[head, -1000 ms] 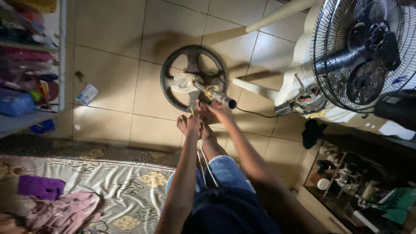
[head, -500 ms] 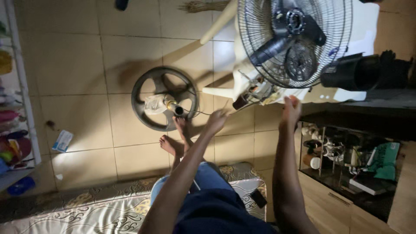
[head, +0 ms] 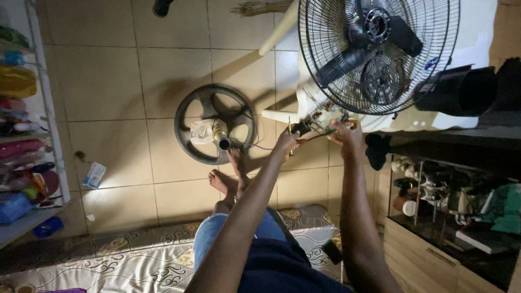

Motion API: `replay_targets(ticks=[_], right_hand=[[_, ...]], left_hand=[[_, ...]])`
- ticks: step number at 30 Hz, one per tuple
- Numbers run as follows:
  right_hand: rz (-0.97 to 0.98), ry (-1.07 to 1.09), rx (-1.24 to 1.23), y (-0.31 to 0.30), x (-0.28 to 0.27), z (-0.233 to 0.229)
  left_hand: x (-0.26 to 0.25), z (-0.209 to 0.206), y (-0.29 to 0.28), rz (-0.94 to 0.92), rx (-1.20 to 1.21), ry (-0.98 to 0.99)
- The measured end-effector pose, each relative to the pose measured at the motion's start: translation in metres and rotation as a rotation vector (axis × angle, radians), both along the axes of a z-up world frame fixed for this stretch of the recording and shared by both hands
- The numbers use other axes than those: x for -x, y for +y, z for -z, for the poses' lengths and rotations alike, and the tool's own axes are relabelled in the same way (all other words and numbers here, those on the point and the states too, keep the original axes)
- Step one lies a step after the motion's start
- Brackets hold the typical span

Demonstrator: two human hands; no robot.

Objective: The person disassembles a standing fan by removing the rear cover and motor housing. They use a screwdriver to loosen screws and detach the motor assembly from the stand. The person then reassembles the fan by reattaching the motor housing and rear cover, securing them with screws.

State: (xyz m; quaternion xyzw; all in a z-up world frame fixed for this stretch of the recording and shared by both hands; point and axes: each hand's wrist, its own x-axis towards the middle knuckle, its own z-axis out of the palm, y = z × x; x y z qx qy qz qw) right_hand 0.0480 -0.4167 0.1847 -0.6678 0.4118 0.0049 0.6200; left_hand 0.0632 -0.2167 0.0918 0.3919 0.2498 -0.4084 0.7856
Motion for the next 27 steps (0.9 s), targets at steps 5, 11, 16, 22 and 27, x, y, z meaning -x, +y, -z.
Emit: replay_targets(ticks=[5, 11, 16, 22, 27], right_hand=[[0.069, -0.145, 0.031, 0.016, 0.035, 0.032], [0.023, -0.406, -0.212, 0.037, 0.073, 0.01], [-0.155, -0.647, -0.613, 0.073, 0.07, -0.062], [-0.367, -0.778, -0.789, 0.101, 0.017, -0.109], [-0.562, -0.74, -0.787, 0.126, -0.04, -0.144]], left_hand=[[0.006, 0.006, 0.019, -0.013, 0.08, -0.154], [0.047, -0.044, 0.064, 0.09, -0.38, -0.59], [0.073, -0.153, 0.125, -0.109, -0.227, -0.799], [0.071, -0.228, 0.166, -0.268, -0.046, -0.712], [0.058, -0.231, 0.189, -0.406, 0.243, -0.645]])
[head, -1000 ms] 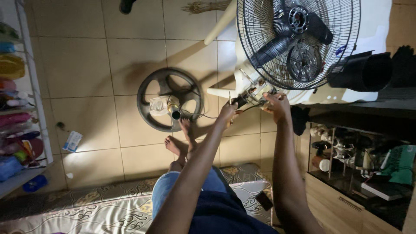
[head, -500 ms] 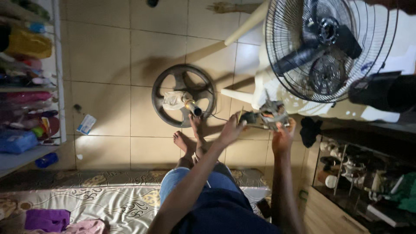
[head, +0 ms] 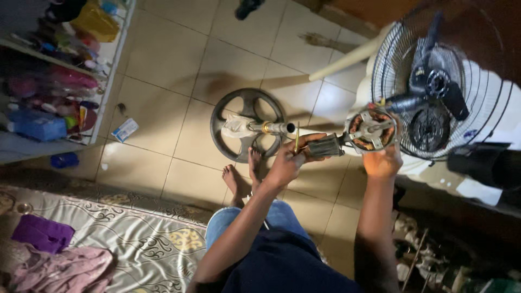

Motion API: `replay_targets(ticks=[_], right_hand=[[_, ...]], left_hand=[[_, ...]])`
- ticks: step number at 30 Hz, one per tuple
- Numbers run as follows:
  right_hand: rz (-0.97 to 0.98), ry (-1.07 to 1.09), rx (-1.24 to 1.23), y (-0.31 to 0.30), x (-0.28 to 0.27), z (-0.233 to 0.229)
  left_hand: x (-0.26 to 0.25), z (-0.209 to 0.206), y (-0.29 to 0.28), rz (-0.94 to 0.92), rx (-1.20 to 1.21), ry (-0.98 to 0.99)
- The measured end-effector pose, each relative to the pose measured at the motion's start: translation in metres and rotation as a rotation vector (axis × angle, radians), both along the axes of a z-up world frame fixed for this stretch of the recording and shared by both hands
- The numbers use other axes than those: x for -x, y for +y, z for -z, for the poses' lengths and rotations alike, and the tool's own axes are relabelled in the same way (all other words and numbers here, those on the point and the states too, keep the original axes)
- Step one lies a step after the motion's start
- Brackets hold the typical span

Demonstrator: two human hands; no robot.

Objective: The person disassembles a standing fan by removing the rear cover and motor housing. They use a screwdriver to loosen screws and detach the motor assembly from the stand. The person then reassembles the fan by reattaching the motor housing and rear cover, securing them with screws.

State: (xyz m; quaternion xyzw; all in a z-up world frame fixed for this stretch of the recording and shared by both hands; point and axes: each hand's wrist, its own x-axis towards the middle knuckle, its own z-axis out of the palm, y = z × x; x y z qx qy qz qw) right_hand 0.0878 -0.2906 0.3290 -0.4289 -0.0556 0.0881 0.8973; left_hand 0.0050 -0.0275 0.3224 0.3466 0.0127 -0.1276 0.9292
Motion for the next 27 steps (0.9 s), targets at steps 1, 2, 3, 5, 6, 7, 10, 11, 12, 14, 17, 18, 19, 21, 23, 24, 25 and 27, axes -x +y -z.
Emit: replay_targets(ticks=[1, 2, 3, 5, 6, 7, 10, 11, 12, 14, 17, 18, 19, 21, 23, 24, 25, 27], right_hand=[[-0.045, -0.041, 0.026, 0.008, -0.012, -0.003], [-0.083, -0.052, 0.017, 0.015, -0.024, -0.004], [-0.122, -0.063, 0.009, 0.021, -0.036, -0.005], [-0.163, -0.041, -0.006, 0.028, -0.051, -0.004], [-0.167, -0.013, -0.017, 0.03, -0.058, -0.002], [-0.171, 0.015, -0.028, 0.03, -0.066, 0.0], [-0.208, 0.009, -0.094, 0.026, -0.078, 0.005], [-0.183, -0.002, -0.06, 0.023, -0.083, 0.007], [-0.159, -0.018, -0.026, 0.022, -0.089, 0.009], [-0.177, -0.042, 0.034, 0.021, -0.097, 0.011], [-0.272, -0.059, 0.098, 0.024, -0.112, 0.011], [-0.279, -0.051, 0.113, 0.026, -0.114, 0.01], [-0.287, -0.044, 0.129, 0.029, -0.116, 0.009], [-0.308, -0.08, 0.191, 0.036, -0.119, 0.008], [-0.339, -0.088, 0.239, 0.046, -0.12, 0.005], [-0.357, -0.087, 0.252, 0.051, -0.121, 0.003], [-0.376, -0.085, 0.265, 0.054, -0.121, 0.0], [-0.392, -0.129, 0.293, 0.062, -0.124, -0.008]], left_hand=[[-0.003, 0.0, 0.0, -0.037, -0.007, -0.02], [-0.007, 0.0, -0.001, -0.072, -0.017, -0.039], [-0.011, 0.001, -0.001, -0.107, -0.026, -0.059], [-0.018, 0.001, 0.004, -0.121, -0.163, -0.128], [-0.024, 0.002, 0.007, -0.128, -0.233, -0.16], [-0.031, 0.003, 0.012, -0.063, -0.306, -0.146], [-0.055, 0.012, 0.04, 0.147, -0.526, -0.091], [-0.064, 0.017, 0.049, 0.221, -0.597, -0.069], [-0.076, 0.023, 0.055, 0.295, -0.667, -0.05], [-0.106, 0.037, 0.061, 0.332, -0.777, -0.282], [-0.128, 0.057, 0.052, 0.342, -0.752, -0.389], [-0.13, 0.064, 0.048, 0.34, -0.707, -0.383], [-0.128, 0.071, 0.047, 0.331, -0.723, -0.302], [-0.119, 0.084, 0.05, 0.316, -0.76, -0.144], [-0.108, 0.092, 0.054, 0.261, -0.691, -0.222], [-0.104, 0.094, 0.055, 0.233, -0.659, -0.262], [-0.099, 0.094, 0.054, 0.204, -0.589, -0.247], [-0.089, 0.09, 0.053, 0.133, -0.45, -0.213]])
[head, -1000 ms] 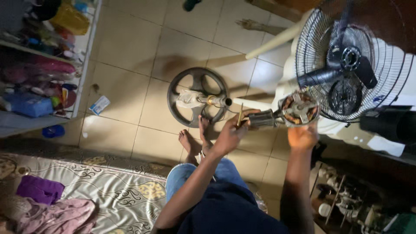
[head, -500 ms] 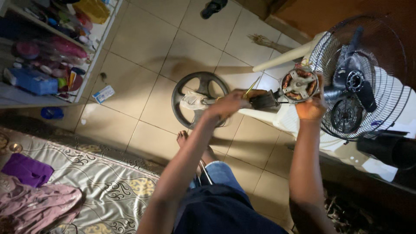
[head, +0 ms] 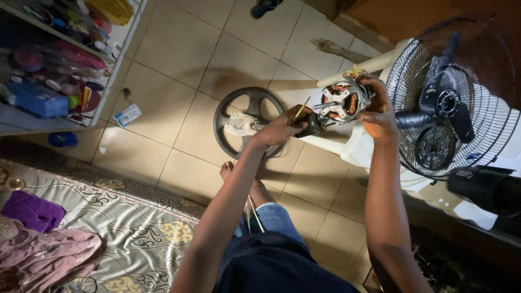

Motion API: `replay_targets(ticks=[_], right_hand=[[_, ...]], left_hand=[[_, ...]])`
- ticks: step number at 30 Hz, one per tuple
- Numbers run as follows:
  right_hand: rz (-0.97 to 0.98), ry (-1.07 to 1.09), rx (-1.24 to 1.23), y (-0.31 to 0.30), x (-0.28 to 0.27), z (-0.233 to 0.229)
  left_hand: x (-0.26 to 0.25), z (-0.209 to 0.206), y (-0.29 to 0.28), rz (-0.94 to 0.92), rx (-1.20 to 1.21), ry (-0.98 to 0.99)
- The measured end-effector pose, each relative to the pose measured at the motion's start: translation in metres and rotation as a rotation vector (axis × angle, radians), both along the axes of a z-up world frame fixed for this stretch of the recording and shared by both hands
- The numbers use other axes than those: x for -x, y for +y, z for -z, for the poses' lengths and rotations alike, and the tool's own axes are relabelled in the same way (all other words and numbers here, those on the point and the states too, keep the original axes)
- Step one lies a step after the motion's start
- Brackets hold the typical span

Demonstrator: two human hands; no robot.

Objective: The person disassembles a standing fan by removing the rear cover and motor housing. They use a screwdriver to loosen screws and detach the motor assembly from the stand. The person then reassembles the fan by reattaching the motor housing and rear cover, securing them with screws.

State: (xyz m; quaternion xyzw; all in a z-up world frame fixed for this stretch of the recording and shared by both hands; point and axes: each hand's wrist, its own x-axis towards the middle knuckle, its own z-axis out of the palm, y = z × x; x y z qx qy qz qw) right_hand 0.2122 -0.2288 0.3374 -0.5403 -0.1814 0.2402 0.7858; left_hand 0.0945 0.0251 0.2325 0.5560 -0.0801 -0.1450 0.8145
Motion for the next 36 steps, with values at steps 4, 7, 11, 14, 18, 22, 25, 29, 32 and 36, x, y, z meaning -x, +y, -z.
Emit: replay_targets(ticks=[4, 7, 11, 14, 18, 22, 25, 29, 32, 36], right_hand=[[-0.05, -0.001, 0.125, 0.014, 0.004, -0.025], [-0.161, -0.125, 0.129, 0.026, 0.003, -0.05], [-0.298, -0.38, 0.224, 0.039, 0.004, -0.082], [-0.353, -0.327, 0.23, 0.048, 0.004, -0.091], [-0.363, -0.361, 0.264, 0.055, -0.008, -0.086], [-0.325, -0.243, 0.182, 0.047, -0.009, -0.074], [-0.12, -0.229, 0.092, 0.047, 0.005, -0.058], [0.09, -0.183, 0.057, 0.053, 0.017, -0.051], [0.002, -0.249, -0.008, 0.061, 0.015, -0.06], [-0.195, -0.367, 0.009, 0.082, 0.004, -0.07]], left_hand=[[0.023, -0.015, -0.001, -0.049, 0.178, 0.121], [0.033, -0.021, 0.004, -0.02, 0.25, 0.119], [0.041, -0.015, 0.001, -0.049, 0.182, 0.157], [0.046, -0.001, -0.004, -0.08, 0.282, 0.1], [0.042, 0.011, 0.0, -0.088, 0.334, 0.083], [0.038, 0.006, 0.0, -0.11, 0.364, -0.002], [0.044, -0.007, -0.006, -0.192, 0.137, -0.023], [0.054, -0.029, -0.021, -0.305, 0.104, -0.045], [0.055, -0.036, -0.019, -0.338, 0.036, -0.117], [0.053, -0.018, -0.006, -0.202, -0.021, -0.155]])
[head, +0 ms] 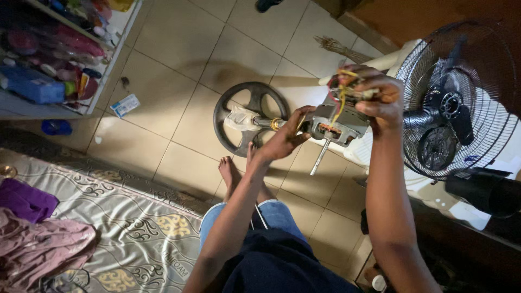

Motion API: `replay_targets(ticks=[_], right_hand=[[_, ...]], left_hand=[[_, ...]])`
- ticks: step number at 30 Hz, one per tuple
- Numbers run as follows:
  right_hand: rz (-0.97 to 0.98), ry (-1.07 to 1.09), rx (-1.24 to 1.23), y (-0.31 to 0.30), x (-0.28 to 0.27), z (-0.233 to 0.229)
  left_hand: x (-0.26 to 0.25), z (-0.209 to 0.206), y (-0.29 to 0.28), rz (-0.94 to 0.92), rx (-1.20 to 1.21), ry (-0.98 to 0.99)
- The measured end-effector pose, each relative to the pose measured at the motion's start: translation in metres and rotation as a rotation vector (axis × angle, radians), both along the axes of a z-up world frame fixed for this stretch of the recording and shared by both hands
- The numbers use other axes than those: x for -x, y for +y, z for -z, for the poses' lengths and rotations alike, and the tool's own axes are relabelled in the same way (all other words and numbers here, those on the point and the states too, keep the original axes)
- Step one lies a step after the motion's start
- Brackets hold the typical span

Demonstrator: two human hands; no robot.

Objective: The person disassembles a standing fan by removing the rear cover and motor housing. They use a screwdriver to loosen screws and detach the motor assembly from the stand. The person then reassembles the fan by reattaching the motor housing and rear cover, securing them with screws.

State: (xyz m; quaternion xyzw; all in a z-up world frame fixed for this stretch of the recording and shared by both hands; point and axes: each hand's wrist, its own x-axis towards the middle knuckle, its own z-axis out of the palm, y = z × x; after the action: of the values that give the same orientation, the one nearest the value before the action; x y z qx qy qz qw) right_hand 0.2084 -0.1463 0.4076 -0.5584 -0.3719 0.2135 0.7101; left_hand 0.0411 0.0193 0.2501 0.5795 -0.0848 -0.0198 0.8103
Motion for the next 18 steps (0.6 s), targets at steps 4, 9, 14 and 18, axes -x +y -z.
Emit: replay_targets(ticks=[4, 9, 14, 18], right_hand=[[-0.056, 0.164, 0.053, 0.019, 0.002, -0.005], [-0.276, -0.027, 0.096, 0.041, -0.008, -0.005], [-0.283, 0.055, 0.092, 0.041, -0.013, 0.002], [-0.213, 0.183, 0.105, 0.03, -0.008, 0.001]], left_hand=[[0.004, 0.047, -0.004, 0.011, -0.034, 0.101], [0.005, 0.089, -0.03, -0.082, 0.145, 0.08], [0.01, 0.081, -0.035, -0.117, -0.107, 0.076], [0.006, 0.069, -0.039, -0.118, -0.168, -0.009]])
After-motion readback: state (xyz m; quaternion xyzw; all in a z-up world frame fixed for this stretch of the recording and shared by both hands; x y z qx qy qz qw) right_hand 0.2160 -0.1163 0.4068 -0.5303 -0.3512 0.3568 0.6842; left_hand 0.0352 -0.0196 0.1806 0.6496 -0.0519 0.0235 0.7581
